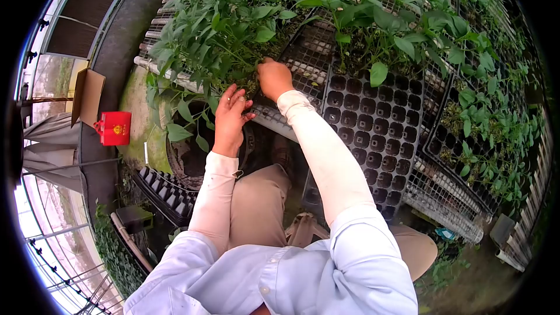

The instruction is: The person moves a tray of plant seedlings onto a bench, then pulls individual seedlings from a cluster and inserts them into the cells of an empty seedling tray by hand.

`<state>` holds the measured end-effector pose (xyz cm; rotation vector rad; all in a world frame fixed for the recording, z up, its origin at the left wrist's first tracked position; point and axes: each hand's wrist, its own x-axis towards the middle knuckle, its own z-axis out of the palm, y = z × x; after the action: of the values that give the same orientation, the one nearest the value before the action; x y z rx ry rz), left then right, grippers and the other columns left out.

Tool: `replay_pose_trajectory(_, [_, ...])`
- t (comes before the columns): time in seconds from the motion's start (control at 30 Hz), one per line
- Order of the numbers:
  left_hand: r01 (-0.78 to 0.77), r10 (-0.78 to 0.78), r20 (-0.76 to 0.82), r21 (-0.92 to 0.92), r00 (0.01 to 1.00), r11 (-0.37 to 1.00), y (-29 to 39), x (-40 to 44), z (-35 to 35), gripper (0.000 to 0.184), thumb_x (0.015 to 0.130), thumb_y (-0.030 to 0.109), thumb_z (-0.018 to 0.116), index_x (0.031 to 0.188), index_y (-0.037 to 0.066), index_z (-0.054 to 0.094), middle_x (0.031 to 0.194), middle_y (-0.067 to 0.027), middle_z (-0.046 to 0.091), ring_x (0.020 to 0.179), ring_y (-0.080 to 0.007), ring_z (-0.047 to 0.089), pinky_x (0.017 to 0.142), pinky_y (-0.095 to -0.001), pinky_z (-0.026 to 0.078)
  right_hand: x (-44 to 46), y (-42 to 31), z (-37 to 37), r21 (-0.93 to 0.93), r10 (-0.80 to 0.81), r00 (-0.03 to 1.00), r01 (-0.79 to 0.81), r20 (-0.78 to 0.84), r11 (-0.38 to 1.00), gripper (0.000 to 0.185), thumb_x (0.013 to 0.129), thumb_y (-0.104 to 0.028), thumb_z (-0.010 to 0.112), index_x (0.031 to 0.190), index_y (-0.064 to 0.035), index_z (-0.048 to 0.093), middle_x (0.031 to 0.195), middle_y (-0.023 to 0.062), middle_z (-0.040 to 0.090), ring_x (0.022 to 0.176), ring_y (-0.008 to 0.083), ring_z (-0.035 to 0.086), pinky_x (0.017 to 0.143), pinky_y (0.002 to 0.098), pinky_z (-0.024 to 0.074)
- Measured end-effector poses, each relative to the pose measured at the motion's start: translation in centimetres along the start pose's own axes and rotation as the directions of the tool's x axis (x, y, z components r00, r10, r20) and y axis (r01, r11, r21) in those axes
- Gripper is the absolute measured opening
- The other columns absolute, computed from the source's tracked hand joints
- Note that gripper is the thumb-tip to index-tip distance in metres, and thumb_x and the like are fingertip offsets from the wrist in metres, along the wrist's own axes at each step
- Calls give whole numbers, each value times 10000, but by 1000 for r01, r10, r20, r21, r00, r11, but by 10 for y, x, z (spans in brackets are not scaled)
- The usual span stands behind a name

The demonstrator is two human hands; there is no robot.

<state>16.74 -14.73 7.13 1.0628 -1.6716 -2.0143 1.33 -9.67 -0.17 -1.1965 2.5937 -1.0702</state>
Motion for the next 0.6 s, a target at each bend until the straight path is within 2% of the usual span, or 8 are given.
replay_pose_trajectory(0.1, [25,-25,-20,-22,999,999,14,-10,2,607,985,105,536,1511,15,248,1352,-126,491,1020,-188,606,754,-340,533,2,7,-3,121,-112,987,126,-117,985,143,821,-90,594,918,-50,692,962,193,657,885,394,655,755,483,525])
replay_pose_trajectory(0.17, [53,-55,-37,-62,998,997,29,-21,7,638,977,97,545,1516,2,219,1353,-130,481,1049,-199,605,765,-349,535,5,3,-7,195,76,958,-21,-276,980,176,822,-58,566,955,-43,680,975,211,654,885,410,648,758,484,520])
replay_pose_trajectory(0.2, [37,-43,-38,-140,998,989,39,-25,15,655,969,82,547,1514,-17,198,1348,-137,479,1071,-210,601,777,-356,534,10,3,-5,168,51,953,0,-299,986,227,815,-62,572,1015,-67,680,973,203,659,878,398,657,749,480,527])
replay_pose_trajectory(0.27, [23,-31,-22,-268,999,963,49,-28,31,675,951,52,552,1504,-57,181,1330,-155,477,1107,-231,588,822,-374,524,13,-2,-3,98,45,971,-23,-233,995,245,827,-86,589,1050,-79,689,977,193,662,889,392,658,759,477,527])
replay_pose_trajectory(0.37, [37,-31,30,-207,999,978,27,0,42,658,949,53,547,1503,-55,210,1368,-160,463,1130,-233,573,847,-372,512,24,-1,-3,-94,55,993,-65,-106,994,239,798,-133,618,1011,-114,724,942,142,674,871,358,670,727,462,537])
replay_pose_trajectory(0.4, [15,-17,-12,-85,1000,996,17,13,45,654,930,44,542,1502,-59,241,1418,-156,439,1113,-216,565,849,-343,494,26,1,-4,-102,45,991,-59,-127,993,226,799,-134,614,994,-115,726,926,140,673,860,356,668,721,464,534])
replay_pose_trajectory(0.43, [7,-6,-19,75,1000,997,7,24,45,661,916,52,538,1503,-66,257,1479,-209,418,1251,-228,508,918,-310,450,26,3,-5,-110,35,989,-51,-142,993,213,801,-134,610,978,-117,727,910,138,671,849,355,667,716,467,531])
replay_pose_trajectory(0.6, [-72,67,31,625,997,777,-8,68,38,624,909,94,573,1477,-44,353,1377,-277,520,1239,-360,551,1011,-375,427,-29,0,-60,113,77,951,-45,-298,993,159,891,-157,635,978,-51,715,901,141,674,846,386,645,729,450,514])
